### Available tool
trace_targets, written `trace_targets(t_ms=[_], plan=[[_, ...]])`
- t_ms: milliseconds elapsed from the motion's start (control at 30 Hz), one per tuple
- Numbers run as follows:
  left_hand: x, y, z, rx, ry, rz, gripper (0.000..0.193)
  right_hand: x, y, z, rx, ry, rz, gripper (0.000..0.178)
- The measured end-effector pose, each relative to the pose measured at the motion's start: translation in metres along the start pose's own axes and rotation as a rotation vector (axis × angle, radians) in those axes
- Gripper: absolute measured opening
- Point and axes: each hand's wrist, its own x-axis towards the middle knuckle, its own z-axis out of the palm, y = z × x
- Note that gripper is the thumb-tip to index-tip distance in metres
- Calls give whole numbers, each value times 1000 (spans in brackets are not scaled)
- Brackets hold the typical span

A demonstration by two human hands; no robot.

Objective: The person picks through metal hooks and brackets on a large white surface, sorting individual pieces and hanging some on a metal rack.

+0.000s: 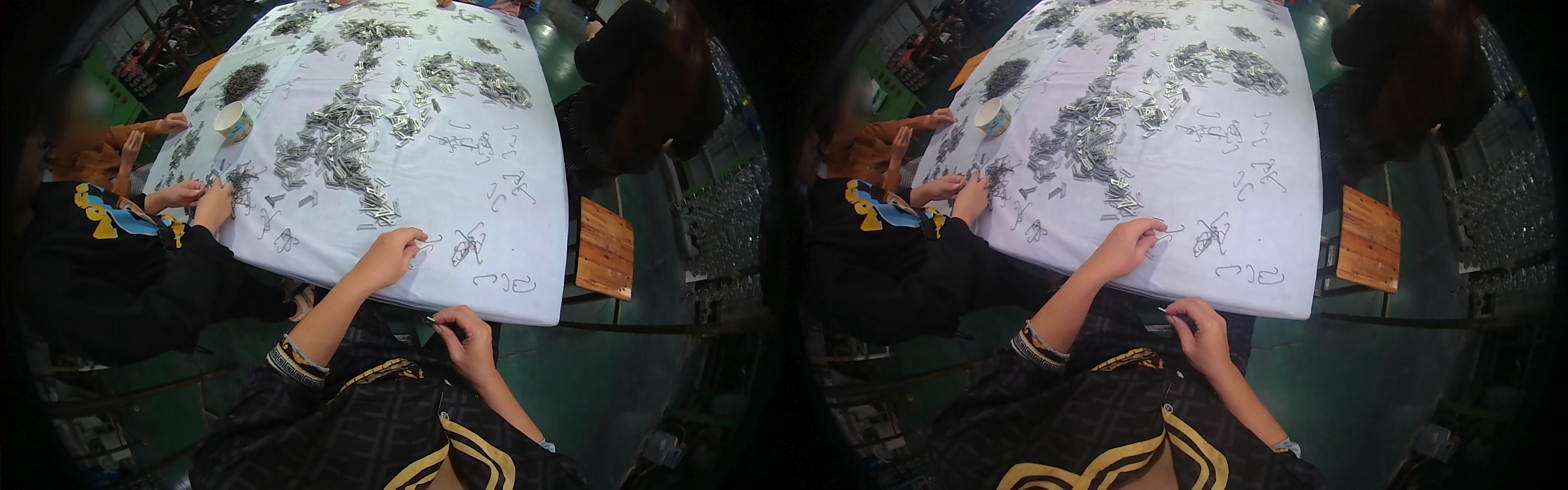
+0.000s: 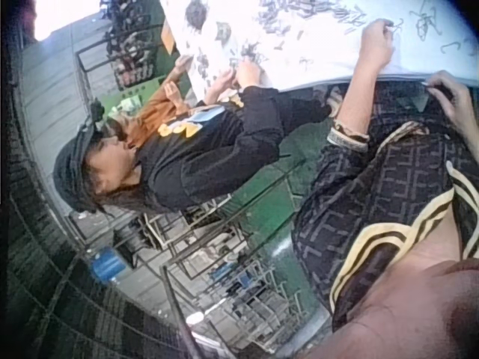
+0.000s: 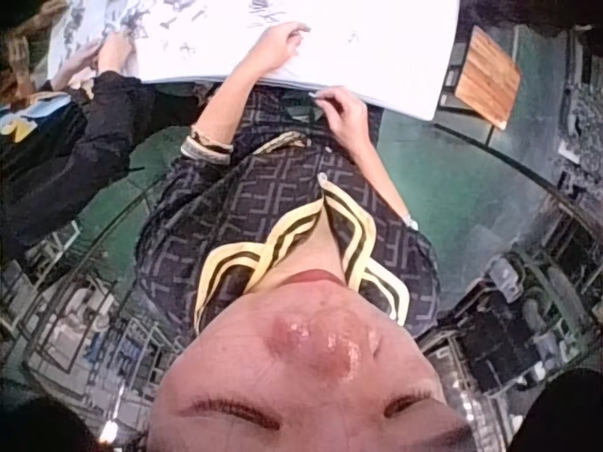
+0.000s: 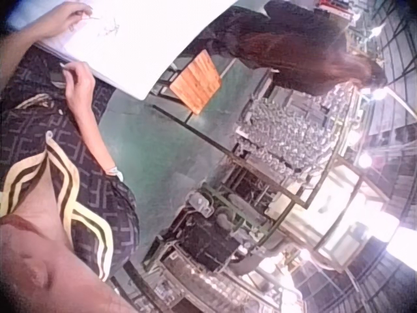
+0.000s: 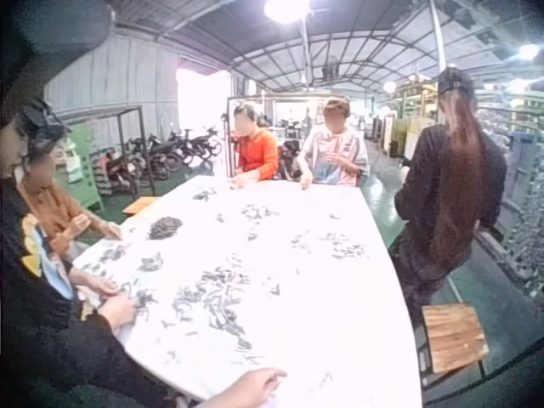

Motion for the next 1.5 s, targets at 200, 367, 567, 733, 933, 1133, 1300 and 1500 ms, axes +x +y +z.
trace_targets(t_ms=[200, 367, 567, 733, 933, 1133, 1300, 1500], plan=[[-33, 32, -15, -492, -236, -200, 15, 0, 2, 2, 16, 10, 16, 13], [-64, 49, -20, -790, -309, -244, 11, 2, -3, 3, 24, 21, 40, 12], [-82, 46, -13, -562, -193, -18, 7, 3, -4, 6, 50, 11, 35, 11], [-86, 51, -12, -376, -115, 49, 7, 2, -5, 8, 52, 12, 31, 12], [-94, 55, -8, -496, -110, -59, 7, 5, -5, 6, 67, -19, -25, 10], [-103, 60, -8, -357, -86, 24, 9, 31, 21, 11, -75, 56, -33, 11], [-102, 62, -7, -294, -98, 41, 9, 68, 44, 45, -482, 121, -232, 23], [-104, 60, -7, -278, -56, 60, 9, 86, 56, 57, -626, 76, -280, 20]])
